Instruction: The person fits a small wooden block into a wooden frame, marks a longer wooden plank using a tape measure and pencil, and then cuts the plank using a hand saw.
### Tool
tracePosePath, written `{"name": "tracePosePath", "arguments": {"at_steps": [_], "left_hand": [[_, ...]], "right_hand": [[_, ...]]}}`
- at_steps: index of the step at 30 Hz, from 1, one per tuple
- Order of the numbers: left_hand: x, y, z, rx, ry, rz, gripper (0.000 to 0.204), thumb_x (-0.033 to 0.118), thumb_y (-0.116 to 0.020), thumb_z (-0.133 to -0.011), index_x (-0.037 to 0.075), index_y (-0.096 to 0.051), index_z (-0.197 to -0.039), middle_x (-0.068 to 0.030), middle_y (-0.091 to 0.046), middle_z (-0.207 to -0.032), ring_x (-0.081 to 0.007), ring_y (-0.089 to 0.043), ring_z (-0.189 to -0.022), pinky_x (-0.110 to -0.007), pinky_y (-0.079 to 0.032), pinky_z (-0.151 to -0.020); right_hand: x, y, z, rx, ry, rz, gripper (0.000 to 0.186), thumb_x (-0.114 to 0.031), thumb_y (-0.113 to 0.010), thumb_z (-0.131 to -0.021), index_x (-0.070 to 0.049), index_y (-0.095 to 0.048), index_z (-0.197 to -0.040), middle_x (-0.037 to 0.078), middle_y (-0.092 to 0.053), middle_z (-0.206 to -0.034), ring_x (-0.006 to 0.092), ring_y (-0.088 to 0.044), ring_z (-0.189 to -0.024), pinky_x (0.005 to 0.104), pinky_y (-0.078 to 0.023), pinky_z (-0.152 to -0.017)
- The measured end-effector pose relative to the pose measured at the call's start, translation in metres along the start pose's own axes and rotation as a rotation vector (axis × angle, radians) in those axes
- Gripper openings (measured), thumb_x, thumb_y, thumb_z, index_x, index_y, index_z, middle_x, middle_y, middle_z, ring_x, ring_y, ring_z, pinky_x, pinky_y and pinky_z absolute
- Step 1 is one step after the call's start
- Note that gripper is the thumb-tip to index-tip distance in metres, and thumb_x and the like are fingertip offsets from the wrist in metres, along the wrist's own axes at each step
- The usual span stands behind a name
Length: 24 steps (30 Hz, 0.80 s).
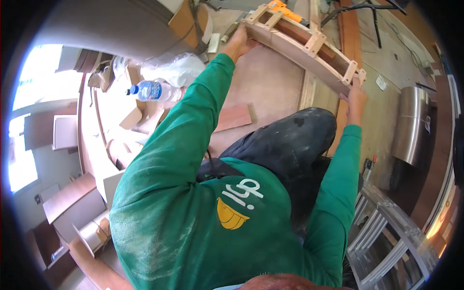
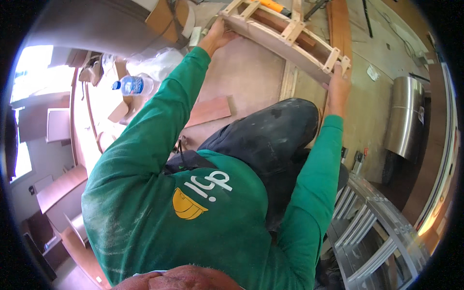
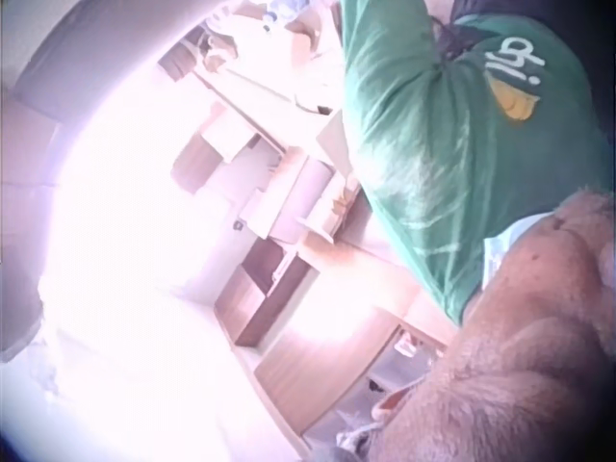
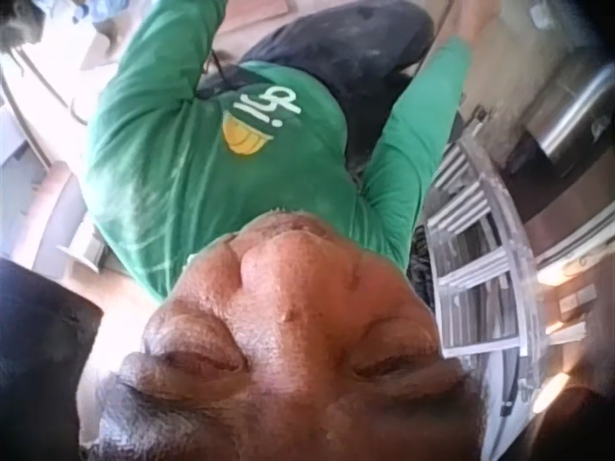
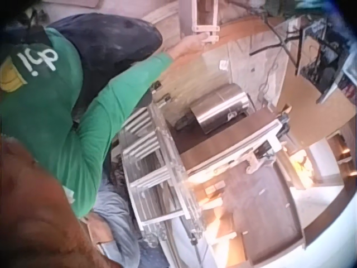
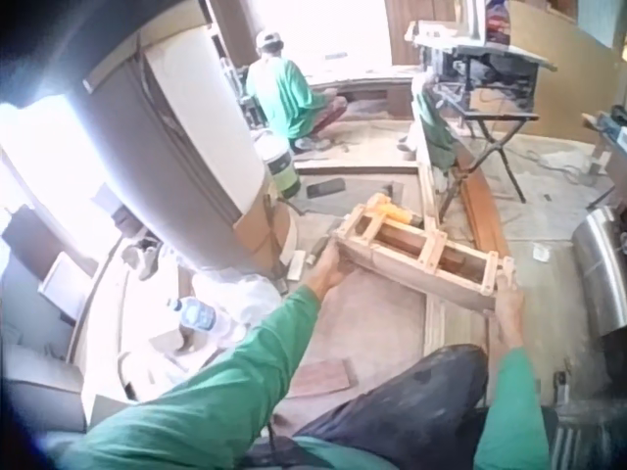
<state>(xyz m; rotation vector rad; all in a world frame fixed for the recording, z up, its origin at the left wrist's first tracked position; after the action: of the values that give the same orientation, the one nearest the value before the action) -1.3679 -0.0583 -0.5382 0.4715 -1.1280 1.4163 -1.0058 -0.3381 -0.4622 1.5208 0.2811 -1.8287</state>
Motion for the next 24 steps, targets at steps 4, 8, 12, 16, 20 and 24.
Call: {"name": "tracePosePath", "arguments": {"at_steps": [4,8,12,16,20,24], "left_hand": [[0.013,0.035,0.049,0.004,-0.08,-0.258,0.071,0.049,-0.047,-0.11,-0.002,-0.035,-0.158,-0.0174,-0.053,-0.146,-0.033,-0.055,-0.129,-0.046,-0.048,-0.108],[0.057,0.057,0.201,-0.133,-0.165,-0.643,0.062,0.043,-0.052,-0.111,-0.005,-0.048,-0.149,-0.0163,-0.06,-0.14,-0.0262,-0.061,-0.126,-0.038,-0.049,-0.11],[0.033,0.163,0.345,-0.113,0.114,-0.735,0.049,0.034,-0.051,-0.112,0.0,-0.054,-0.147,-0.0118,-0.067,-0.125,-0.0208,-0.065,-0.115,-0.034,-0.054,-0.102],[-0.003,0.195,0.444,-0.106,0.061,-1.593,0.091,0.024,-0.091,-0.075,0.009,-0.048,-0.154,-0.0127,-0.057,-0.146,-0.0311,-0.051,-0.139,-0.046,-0.044,-0.115],[-0.044,0.191,0.469,-0.308,-0.247,-1.86,0.147,0.031,-0.101,-0.041,0.014,-0.026,-0.166,-0.0124,-0.05,-0.148,-0.035,-0.045,-0.141,-0.049,-0.037,-0.119],[-0.055,0.206,0.446,-0.368,-0.179,-1.871,0.147,0.032,-0.101,-0.039,0.014,-0.027,-0.165,-0.012,-0.053,-0.131,-0.0367,-0.052,-0.129,-0.049,-0.042,-0.108]], "right_hand": [[0.012,0.022,-0.009,-0.106,0.05,0.152,0.075,-0.06,-0.054,-0.101,-0.007,-0.051,-0.153,0.019,-0.06,-0.143,0.0315,-0.063,-0.123,0.0475,-0.059,-0.083],[0.046,0.079,0.0,-0.049,-0.059,0.102,0.089,-0.071,-0.044,-0.101,-0.007,-0.039,-0.161,0.023,-0.052,-0.154,0.0327,-0.047,-0.145,0.0585,-0.043,-0.11],[0.105,0.139,0.02,0.007,-0.218,0.093,0.086,-0.068,-0.047,-0.102,-0.006,-0.037,-0.162,0.025,-0.053,-0.152,0.033,-0.048,-0.144,0.0593,-0.041,-0.112],[0.076,0.136,0.04,0.04,-0.118,0.119,0.078,-0.06,-0.053,-0.103,-0.005,-0.043,-0.157,0.024,-0.056,-0.149,0.0338,-0.052,-0.141,0.0581,-0.046,-0.108],[0.077,0.116,0.043,-0.003,-0.124,0.079,0.07,-0.054,-0.058,-0.104,-0.003,-0.048,-0.152,0.023,-0.059,-0.146,0.0329,-0.057,-0.136,0.0546,-0.051,-0.104],[0.073,0.108,0.052,-0.017,-0.082,0.102,0.069,-0.051,-0.06,-0.103,-0.001,-0.049,-0.15,0.021,-0.063,-0.14,0.03,-0.062,-0.131,0.0502,-0.053,-0.101]]}}
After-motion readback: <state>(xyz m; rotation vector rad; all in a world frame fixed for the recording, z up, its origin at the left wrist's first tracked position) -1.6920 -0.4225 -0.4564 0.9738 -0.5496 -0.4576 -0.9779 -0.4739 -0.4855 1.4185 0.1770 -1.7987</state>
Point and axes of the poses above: each hand's wrist, its own z-axis away from the middle knuckle, its own y-axis out of the back of the hand, x = y × z, the point moved 6 cm from there along -z, towards the middle knuckle
